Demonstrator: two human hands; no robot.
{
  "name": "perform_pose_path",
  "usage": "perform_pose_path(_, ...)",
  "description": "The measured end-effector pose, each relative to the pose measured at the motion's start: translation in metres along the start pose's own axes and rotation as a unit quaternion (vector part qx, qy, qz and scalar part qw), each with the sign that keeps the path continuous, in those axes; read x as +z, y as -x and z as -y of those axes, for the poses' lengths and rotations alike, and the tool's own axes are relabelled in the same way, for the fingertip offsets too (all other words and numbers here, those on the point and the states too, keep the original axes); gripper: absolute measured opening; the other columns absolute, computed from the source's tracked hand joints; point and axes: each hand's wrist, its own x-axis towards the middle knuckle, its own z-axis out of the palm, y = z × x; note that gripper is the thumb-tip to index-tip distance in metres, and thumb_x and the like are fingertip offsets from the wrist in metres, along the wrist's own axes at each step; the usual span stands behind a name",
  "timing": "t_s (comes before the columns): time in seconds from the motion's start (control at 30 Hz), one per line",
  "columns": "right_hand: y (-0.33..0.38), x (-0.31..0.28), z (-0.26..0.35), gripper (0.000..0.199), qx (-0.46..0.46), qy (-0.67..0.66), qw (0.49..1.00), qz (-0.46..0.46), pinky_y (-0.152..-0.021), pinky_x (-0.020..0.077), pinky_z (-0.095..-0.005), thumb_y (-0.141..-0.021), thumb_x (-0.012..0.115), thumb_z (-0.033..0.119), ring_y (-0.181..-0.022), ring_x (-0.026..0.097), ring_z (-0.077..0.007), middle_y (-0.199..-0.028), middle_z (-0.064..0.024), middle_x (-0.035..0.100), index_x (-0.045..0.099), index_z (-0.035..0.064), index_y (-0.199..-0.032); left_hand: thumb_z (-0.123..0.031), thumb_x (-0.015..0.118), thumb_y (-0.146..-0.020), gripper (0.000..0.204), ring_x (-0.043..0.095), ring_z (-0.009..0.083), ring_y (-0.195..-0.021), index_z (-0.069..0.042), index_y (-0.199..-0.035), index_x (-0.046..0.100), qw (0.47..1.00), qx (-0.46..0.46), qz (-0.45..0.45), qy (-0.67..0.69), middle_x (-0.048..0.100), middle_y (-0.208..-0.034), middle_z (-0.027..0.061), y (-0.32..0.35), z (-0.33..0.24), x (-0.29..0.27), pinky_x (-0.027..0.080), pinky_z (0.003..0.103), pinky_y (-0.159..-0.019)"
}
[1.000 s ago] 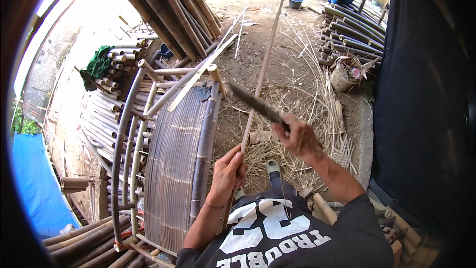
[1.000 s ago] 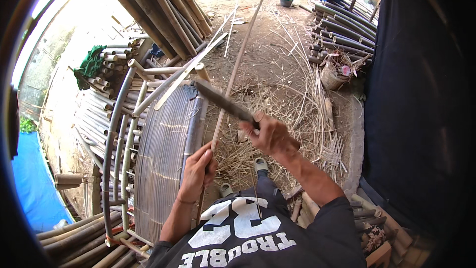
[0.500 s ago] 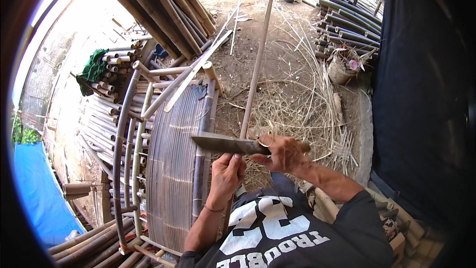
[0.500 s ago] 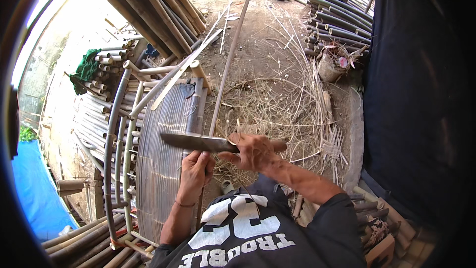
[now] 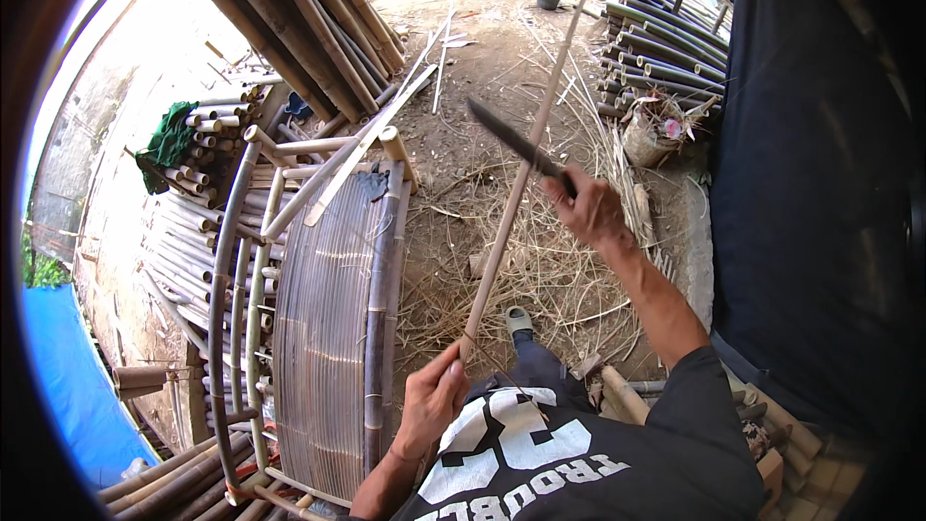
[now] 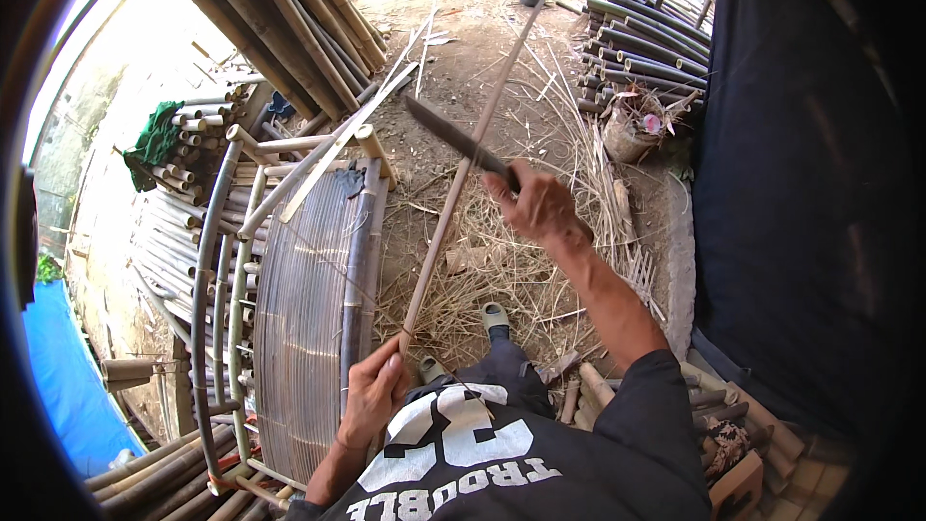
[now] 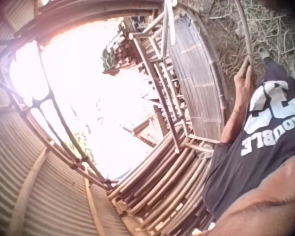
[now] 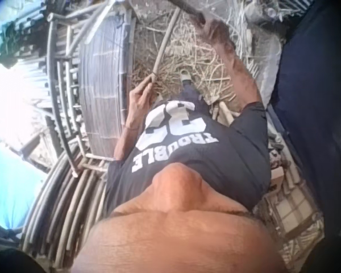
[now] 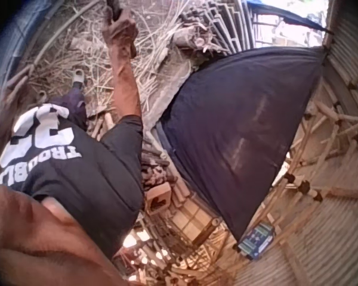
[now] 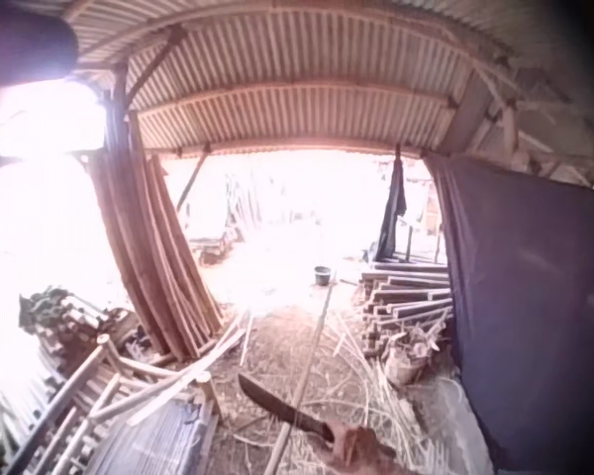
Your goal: The person uses a large knife to split long bamboo poles into thin strips. They hold the bamboo vertically and strike it with the knife to separate the fibers, occasionally adjusting the pole's position. The person also places the split strips onto a bamboo frame structure nearby.
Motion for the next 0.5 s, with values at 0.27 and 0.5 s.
perform_pose_path(0.27,-0.042,-0.065,-0.079,0.068,0.072,0.038,0.994,-0.074,-0.04,0.0406,-0.0361,-0.089,0.032,0.075,-0.047,0.057,-0.0206,-0.052,-0.0045,0.054,0.055,0.0121,-0.078,-0.015,0.05,-0.097,0.036,0.04,0.003,-0.052,0.009,-0.122,0.058,0.996,-0.051,-0.005,-0.068,0.051,-0.064,-0.0024,0.081,0.042,-0.052,0.029,0.02,-0.046)
perform_pose_path(0.5,-0.026,-0.058,-0.052,0.065,-0.091,0.021,0.993,-0.077,-0.042,0.0424,-0.0349,-0.094,0.035,0.067,-0.043,0.049,-0.0154,-0.053,-0.0021,0.05,0.057,0.0095,-0.076,-0.018,0.053,-0.095,0.036,0.041,0.0039,-0.052,0.011,-0.117,0.06,0.998,-0.042,-0.027,-0.043,0.051,-0.063,-0.0009,0.095,0.06,-0.071,0.029,0.02,-0.046)
